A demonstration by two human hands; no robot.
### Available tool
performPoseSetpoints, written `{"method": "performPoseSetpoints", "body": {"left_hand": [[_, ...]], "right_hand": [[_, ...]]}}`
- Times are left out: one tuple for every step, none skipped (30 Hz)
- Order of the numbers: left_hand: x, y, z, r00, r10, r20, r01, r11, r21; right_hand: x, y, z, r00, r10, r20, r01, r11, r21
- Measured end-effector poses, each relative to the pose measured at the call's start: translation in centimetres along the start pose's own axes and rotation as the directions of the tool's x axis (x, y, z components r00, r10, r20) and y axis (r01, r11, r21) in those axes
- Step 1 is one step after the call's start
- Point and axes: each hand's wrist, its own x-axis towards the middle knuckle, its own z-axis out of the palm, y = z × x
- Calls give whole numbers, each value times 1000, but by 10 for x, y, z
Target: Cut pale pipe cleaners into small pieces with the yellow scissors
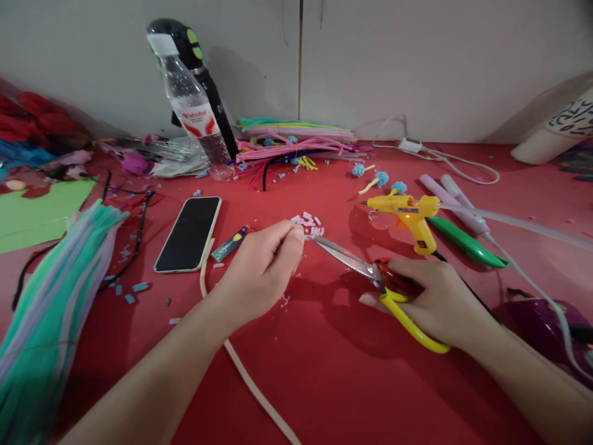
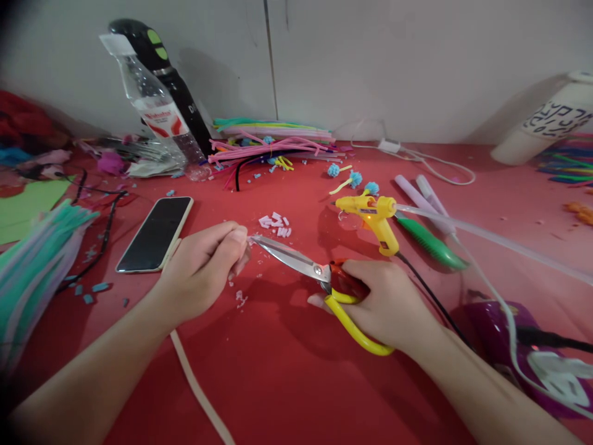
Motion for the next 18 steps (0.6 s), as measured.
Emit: {"method": "performPoseSetpoints", "body": {"left_hand": [[0,0,0,1000,-4,1,4,1000,-5],[0,0,0,1000,-7,1,7,1000,-12],[0,0,0,1000,-8,2,8,1000,-21],[0,0,0,1000,-9,6,9,999,-32],[0,0,0,1000,-10,15,10,999,-44],[0,1,0,1000,-8,21,9,998,-58],[0,1,0,1000,-7,28,9,998,-70],[-1,1,0,999,-6,34,8,997,-80],[-1,2,0,999,-6,41,10,996,-88],[-1,2,0,999,-6,45,10,996,-93],[-1,1,0,999,-7,46,11,995,-95],[-1,1,0,999,-7,45,12,996,-93],[-1,1,0,999,-7,43,11,996,-91],[-1,1,0,999,-3,39,6,996,-90],[-1,0,0,999,2,35,2,996,-90],[-1,0,1,999,6,34,-3,996,-91],[-1,0,1,999,11,34,-8,996,-93],[-1,0,1,999,13,34,-10,996,-94]], "right_hand": [[0,0,0,1000,0,-4,0,1000,3],[0,0,0,1000,-1,-9,1,1000,5],[1,0,0,1000,-1,-13,1,1000,6],[1,-1,0,1000,-3,-13,3,1000,8],[1,-1,0,1000,-3,-10,3,1000,10],[1,-1,0,1000,-4,-7,4,1000,12],[2,-1,0,1000,-4,-5,4,1000,12],[2,-2,0,1000,-5,-3,5,1000,11],[2,-2,0,1000,-7,-4,7,1000,9],[2,-2,0,1000,-11,-6,11,1000,8],[2,-2,0,1000,-15,-10,15,1000,8],[3,-1,0,1000,-19,-14,19,1000,10],[3,-1,0,1000,-24,-19,24,1000,14],[3,0,0,999,-30,-25,30,999,18],[3,0,1,999,-35,-32,36,999,23],[3,1,1,999,-38,-39,39,999,29],[3,1,1,998,-40,-47,41,999,35],[3,1,1,998,-39,-51,41,998,43]]}}
